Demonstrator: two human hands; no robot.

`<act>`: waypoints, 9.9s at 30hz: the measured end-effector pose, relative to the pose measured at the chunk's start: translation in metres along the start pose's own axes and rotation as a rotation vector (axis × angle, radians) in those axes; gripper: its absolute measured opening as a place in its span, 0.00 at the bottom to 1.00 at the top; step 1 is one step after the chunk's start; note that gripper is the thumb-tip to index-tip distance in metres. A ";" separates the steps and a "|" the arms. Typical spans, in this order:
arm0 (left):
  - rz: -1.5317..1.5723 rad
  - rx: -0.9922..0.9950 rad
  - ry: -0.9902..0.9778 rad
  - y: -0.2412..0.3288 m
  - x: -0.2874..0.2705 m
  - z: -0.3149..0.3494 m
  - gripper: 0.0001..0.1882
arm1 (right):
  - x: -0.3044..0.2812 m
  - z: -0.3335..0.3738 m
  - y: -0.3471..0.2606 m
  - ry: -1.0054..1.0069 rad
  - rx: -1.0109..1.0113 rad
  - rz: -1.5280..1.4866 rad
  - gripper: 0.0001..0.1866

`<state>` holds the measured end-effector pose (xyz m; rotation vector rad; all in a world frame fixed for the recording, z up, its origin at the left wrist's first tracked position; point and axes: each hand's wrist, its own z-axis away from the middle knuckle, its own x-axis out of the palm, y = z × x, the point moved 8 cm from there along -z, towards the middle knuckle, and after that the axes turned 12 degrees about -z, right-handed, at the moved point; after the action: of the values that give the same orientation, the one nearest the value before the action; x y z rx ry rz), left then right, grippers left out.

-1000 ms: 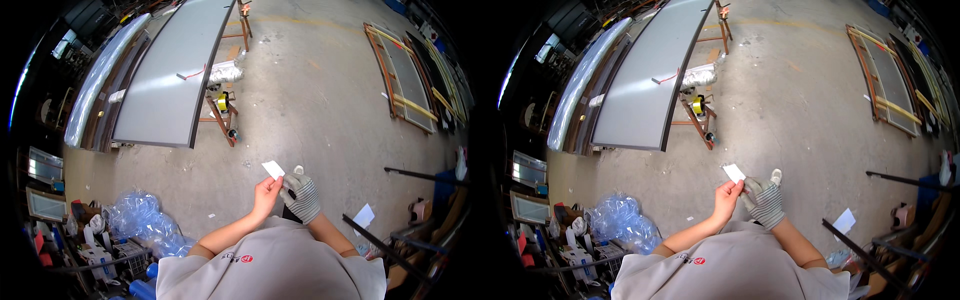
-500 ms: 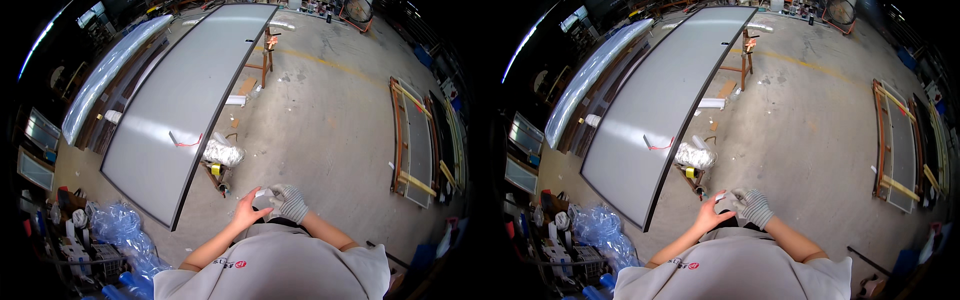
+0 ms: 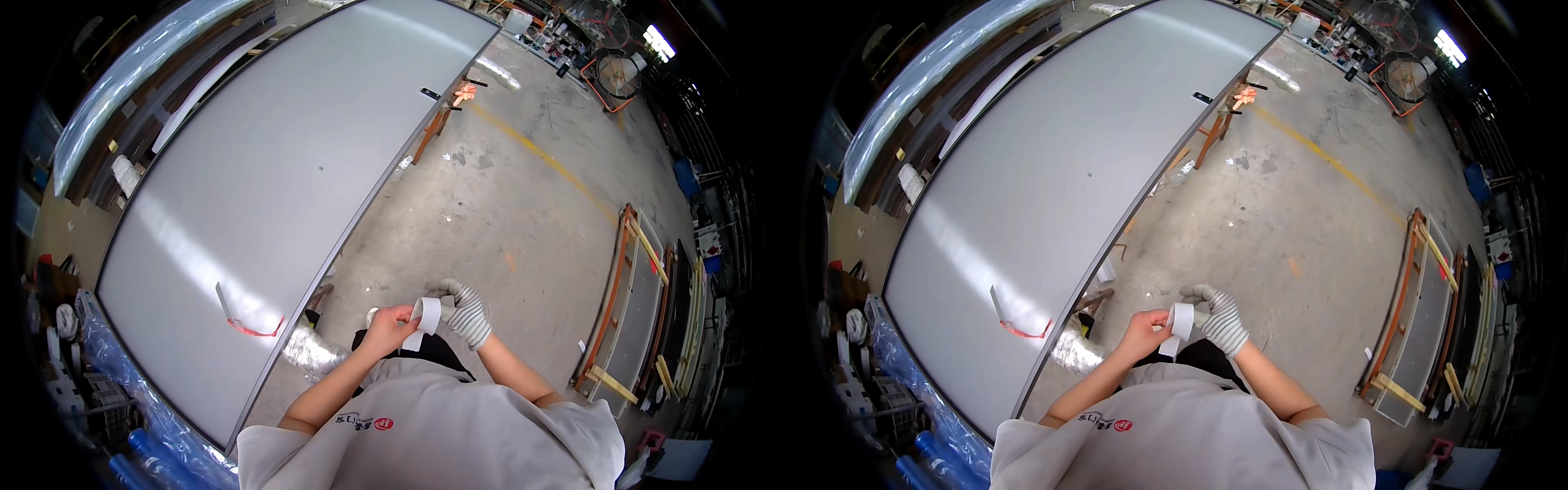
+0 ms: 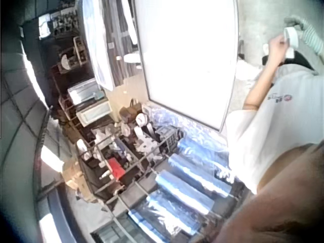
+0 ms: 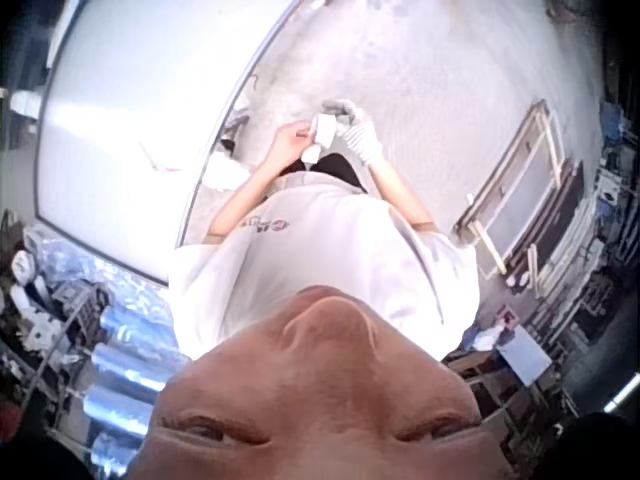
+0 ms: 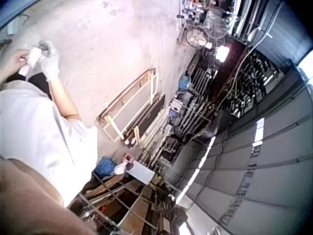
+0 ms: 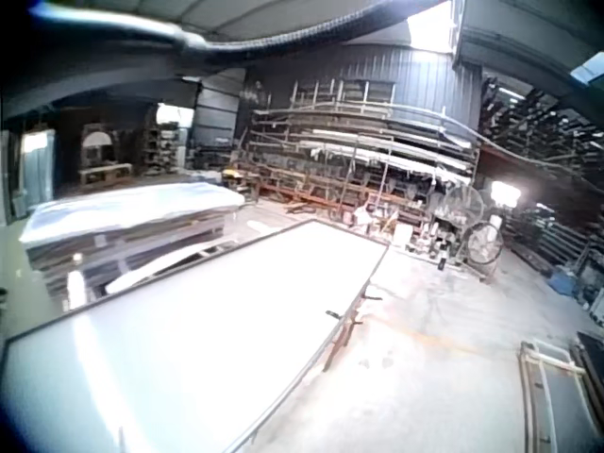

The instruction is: The person applies tape to a small box and places it on a shelf. They then apply adhesive tape to the edges of a large window frame, using a utility knife to trim the excess. Finally, they spray a cleaning solution onto the frame and wipe it with a cloth.

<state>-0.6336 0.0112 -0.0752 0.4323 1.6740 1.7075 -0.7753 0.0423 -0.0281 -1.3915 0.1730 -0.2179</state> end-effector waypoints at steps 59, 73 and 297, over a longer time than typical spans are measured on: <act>-0.418 -0.659 0.869 -0.015 -0.170 -0.290 0.06 | -0.101 -0.569 -0.048 -0.783 -0.861 1.095 0.10; -0.337 -0.648 0.887 -0.019 -0.148 -0.269 0.05 | -0.066 -0.536 -0.043 -0.885 -0.759 0.890 0.07; 0.221 -0.430 0.918 0.033 -0.109 -0.555 0.08 | -0.342 -0.927 -0.094 0.092 -0.242 0.805 0.23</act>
<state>-0.9365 -0.4671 -0.0798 -0.4678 1.7795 2.5854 -1.3414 -0.7706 -0.0965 -1.4442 0.8342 0.4219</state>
